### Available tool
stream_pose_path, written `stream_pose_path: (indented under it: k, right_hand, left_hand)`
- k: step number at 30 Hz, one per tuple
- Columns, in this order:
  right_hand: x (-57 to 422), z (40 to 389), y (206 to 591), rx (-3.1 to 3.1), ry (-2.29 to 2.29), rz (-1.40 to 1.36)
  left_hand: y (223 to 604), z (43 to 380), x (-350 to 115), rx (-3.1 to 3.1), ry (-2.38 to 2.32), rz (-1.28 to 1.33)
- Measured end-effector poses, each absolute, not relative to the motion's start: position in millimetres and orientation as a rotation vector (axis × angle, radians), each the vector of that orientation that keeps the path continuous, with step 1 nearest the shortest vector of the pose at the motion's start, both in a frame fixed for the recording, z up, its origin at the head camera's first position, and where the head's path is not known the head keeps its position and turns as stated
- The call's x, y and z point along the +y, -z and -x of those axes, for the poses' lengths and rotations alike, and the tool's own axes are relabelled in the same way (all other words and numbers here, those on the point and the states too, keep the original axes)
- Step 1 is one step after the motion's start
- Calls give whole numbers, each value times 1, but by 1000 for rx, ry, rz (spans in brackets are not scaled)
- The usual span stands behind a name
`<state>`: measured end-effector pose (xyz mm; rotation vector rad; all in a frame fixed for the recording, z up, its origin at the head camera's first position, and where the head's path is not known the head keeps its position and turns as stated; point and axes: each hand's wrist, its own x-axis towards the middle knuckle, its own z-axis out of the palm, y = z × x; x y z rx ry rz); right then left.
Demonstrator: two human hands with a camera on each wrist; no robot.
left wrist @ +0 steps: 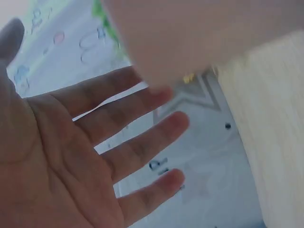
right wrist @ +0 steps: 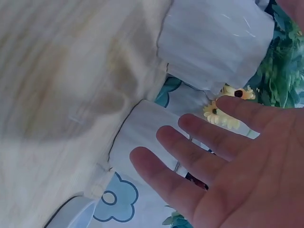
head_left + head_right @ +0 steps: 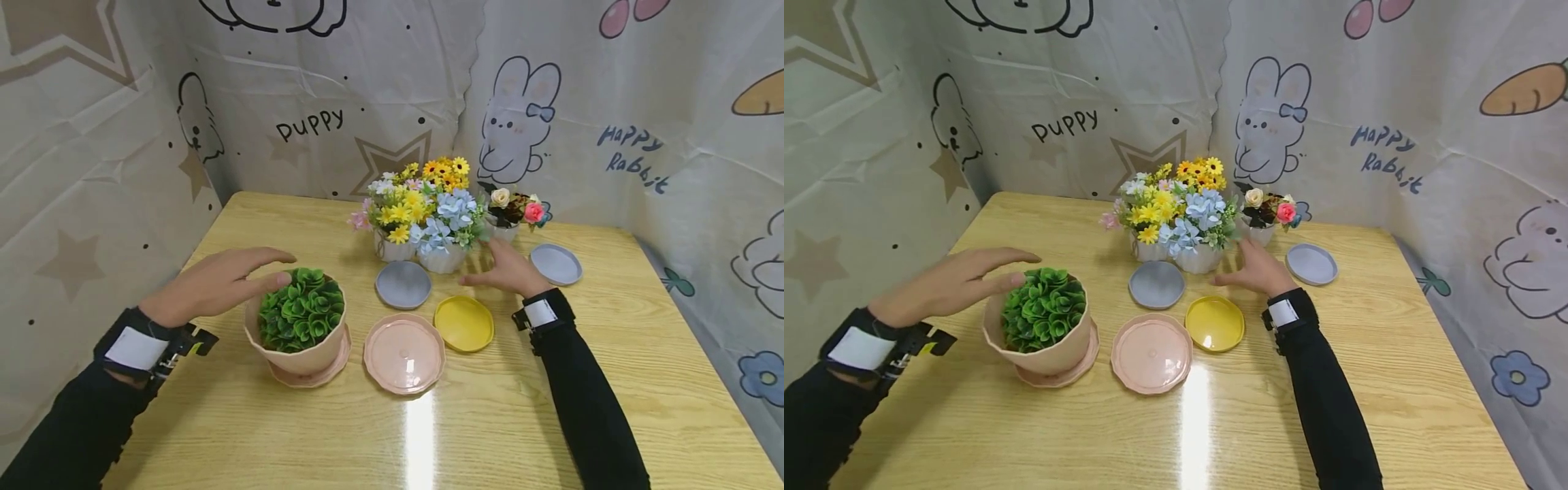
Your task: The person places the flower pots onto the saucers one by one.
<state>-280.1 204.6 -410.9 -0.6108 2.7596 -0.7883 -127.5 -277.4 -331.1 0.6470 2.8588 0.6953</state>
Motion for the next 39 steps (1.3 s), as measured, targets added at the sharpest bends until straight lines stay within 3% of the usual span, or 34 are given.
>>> stream_pose_path:
  k: [13,19,29,39]
  right_hand:
    - [187,302,417,2758,1063,608]
    - [179,316,427,2722,1212,586]
    - [159,323,440,2702,1414,778]
    - [155,326,441,2652,1467,708]
  left_hand:
    - [333,139,-313,2845,-431,-416]
    - [338,137,-317,2826,-449,-414]
    - [340,136,-317,2812,-478,-409]
    - [343,131,-321,2816,-507,-415]
